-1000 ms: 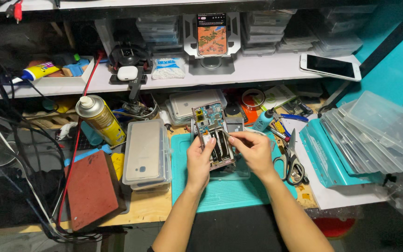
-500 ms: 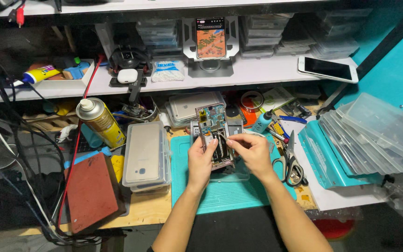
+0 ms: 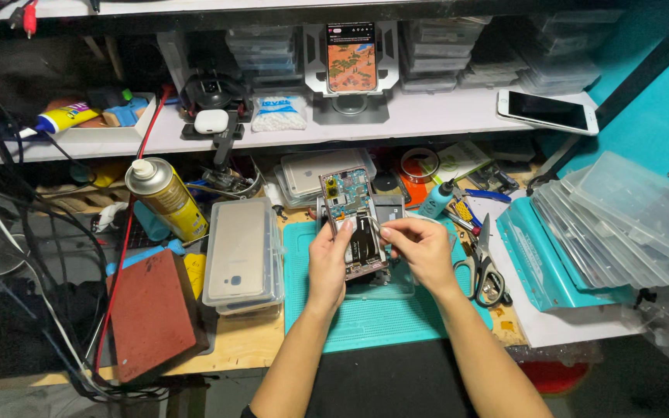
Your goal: The person repairs a smartphone at a workbench. They hold the opened phone with its back cover removed and use a small hand tool to pry, unscrew, and detach internal components such as the battery and mid-frame parts, placing removed parts on the repair mat. Near the end they set the phone housing down and work on a separate component on the mat.
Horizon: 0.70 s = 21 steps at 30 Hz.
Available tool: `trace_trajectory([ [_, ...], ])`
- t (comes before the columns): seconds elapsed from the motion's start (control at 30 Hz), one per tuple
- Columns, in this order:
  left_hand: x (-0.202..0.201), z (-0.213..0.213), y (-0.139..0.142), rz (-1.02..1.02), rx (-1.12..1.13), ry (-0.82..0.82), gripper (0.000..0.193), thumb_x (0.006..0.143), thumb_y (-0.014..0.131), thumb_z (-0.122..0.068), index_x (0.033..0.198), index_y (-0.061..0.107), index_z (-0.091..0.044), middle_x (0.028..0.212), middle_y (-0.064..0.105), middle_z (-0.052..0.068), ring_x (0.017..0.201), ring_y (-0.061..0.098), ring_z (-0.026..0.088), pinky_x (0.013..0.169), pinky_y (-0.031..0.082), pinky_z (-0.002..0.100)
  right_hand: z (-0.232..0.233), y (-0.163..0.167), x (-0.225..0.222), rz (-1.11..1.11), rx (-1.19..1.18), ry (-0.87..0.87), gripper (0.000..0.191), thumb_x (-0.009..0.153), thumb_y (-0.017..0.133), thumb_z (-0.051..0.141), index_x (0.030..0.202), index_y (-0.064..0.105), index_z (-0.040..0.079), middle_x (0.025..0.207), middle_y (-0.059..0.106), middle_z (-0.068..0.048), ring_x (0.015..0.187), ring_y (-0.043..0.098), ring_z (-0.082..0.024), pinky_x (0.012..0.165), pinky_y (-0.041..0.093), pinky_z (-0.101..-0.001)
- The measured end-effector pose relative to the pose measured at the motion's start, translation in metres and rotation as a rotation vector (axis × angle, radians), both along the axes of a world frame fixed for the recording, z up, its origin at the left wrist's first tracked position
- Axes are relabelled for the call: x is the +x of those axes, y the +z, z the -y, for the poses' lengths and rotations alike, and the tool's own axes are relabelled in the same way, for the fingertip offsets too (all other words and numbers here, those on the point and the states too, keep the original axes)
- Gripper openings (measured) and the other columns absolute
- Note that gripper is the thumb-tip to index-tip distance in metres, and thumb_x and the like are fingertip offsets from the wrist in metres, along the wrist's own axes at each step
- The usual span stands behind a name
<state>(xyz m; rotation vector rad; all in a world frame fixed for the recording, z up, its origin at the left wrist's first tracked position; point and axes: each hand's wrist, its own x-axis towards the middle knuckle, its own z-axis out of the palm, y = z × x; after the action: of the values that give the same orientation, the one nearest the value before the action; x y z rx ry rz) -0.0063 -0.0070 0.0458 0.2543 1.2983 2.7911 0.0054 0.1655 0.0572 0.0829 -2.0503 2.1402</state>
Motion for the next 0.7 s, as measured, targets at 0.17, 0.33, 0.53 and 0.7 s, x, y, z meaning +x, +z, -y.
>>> trace_trajectory([
  [0.17, -0.004, 0.006, 0.003, 0.090, 0.066, -0.063, 0.026, 0.106, 0.054, -0.016, 0.120, 0.063, 0.004, 0.107, 0.074, 0.012, 0.090, 0.072, 0.016, 0.081, 0.059, 0.030, 0.000, 0.006, 0.002, 0.001, 0.002, 0.003, 0.013, 0.091, 0.074, 0.007, 0.101, 0.078, -0.002, 0.080, 0.075, -0.003, 0.062, 0.062, -0.005, 0.054, 0.048, -0.0193],
  [0.33, -0.003, 0.007, 0.000, 0.080, 0.071, -0.104, 0.029, 0.097, 0.060, 0.000, 0.126, 0.061, 0.005, 0.115, 0.072, 0.013, 0.100, 0.071, 0.017, 0.089, 0.058, 0.031, 0.006, 0.018, 0.005, -0.094, 0.156, -0.037, 0.015, 0.091, 0.075, 0.007, 0.102, 0.078, -0.002, 0.081, 0.073, -0.001, 0.067, 0.062, -0.005, 0.059, 0.049, -0.0210],
  [0.53, -0.013, 0.010, -0.006, 0.050, 0.082, -0.012, 0.039, 0.091, 0.058, 0.010, 0.130, 0.057, 0.005, 0.122, 0.070, 0.014, 0.109, 0.069, 0.020, 0.097, 0.055, 0.033, 0.004, 0.034, 0.022, -0.277, 0.427, -0.111, 0.018, 0.088, 0.077, 0.008, 0.105, 0.076, 0.002, 0.089, 0.073, -0.002, 0.074, 0.064, -0.006, 0.066, 0.050, -0.0219],
  [0.7, -0.019, 0.017, -0.004, 0.048, 0.154, 0.054, 0.039, 0.095, 0.057, 0.006, 0.134, 0.052, 0.003, 0.126, 0.067, 0.013, 0.113, 0.066, 0.021, 0.099, 0.053, 0.035, 0.003, 0.042, 0.030, -0.276, 0.566, -0.042, 0.021, 0.082, 0.079, 0.009, 0.103, 0.078, 0.005, 0.088, 0.074, -0.001, 0.069, 0.062, -0.009, 0.059, 0.046, -0.0235],
])
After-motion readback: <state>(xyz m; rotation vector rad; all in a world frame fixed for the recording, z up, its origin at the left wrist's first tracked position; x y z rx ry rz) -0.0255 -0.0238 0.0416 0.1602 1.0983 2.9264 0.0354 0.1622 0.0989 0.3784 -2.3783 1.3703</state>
